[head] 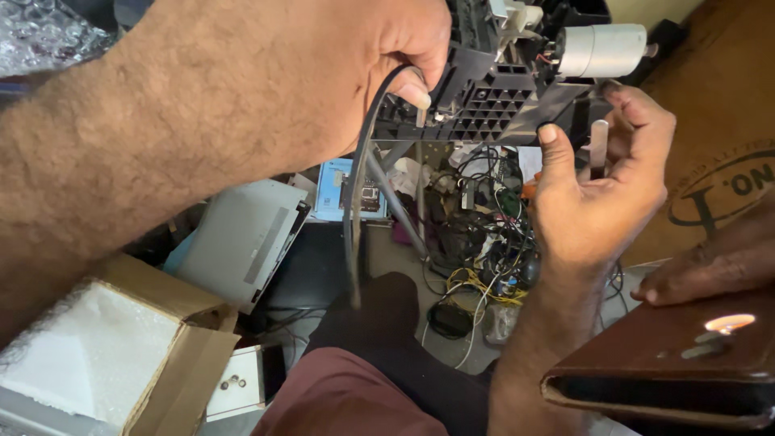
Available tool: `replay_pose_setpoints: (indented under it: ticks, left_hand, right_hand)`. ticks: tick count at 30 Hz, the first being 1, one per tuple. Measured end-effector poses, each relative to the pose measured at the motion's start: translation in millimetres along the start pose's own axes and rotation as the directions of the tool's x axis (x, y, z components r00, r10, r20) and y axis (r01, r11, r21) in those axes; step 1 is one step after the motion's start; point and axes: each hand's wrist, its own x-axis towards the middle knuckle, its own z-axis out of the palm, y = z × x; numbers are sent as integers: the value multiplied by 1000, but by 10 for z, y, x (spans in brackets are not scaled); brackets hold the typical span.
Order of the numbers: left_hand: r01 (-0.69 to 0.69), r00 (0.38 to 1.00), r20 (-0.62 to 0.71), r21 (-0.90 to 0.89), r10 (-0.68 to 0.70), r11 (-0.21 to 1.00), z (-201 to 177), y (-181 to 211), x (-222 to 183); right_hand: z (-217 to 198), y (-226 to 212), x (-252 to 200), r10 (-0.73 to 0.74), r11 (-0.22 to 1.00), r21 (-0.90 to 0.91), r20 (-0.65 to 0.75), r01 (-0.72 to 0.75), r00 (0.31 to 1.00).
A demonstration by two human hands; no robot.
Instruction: The person manipulates internal components and wiring inside a disassembled printer, using their hands and a pair of tweezers to route and secure small cables and connectors within the internal chassis.
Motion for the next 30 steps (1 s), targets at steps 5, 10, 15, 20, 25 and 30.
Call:
replay_pose_setpoints:
  ticks: [5,10,15,20,25,30]
  left_hand:
    - [-19,1000,16,17,19,1000,-7,-13,13]
    - [35,997,69,-37,-33,999,1,-35,13]
    - [5,999,32,-64,-2,998,3,-54,39]
    - [65,985,160,7,-66,998,-31,-91,41]
    - [25,990,137,-10,-23,1000,-38,-118,34]
    - [-101,995,0,-31,101,994,-49,-113,37]
  right_hand:
    - [-7,34,6,-50,997,-56,9,50,999]
    - [12,-16,4,-34,998,-56,2,34,999]
    - [28,-14,19,-50,998,-45,-11,49,999]
    - [35,-4,31,-70,994,-83,-18,69,997]
    - [51,-39,47,-53,992,-113,-26,50,998]
    - [51,-3,32,-56,994,-95,-21,54,998]
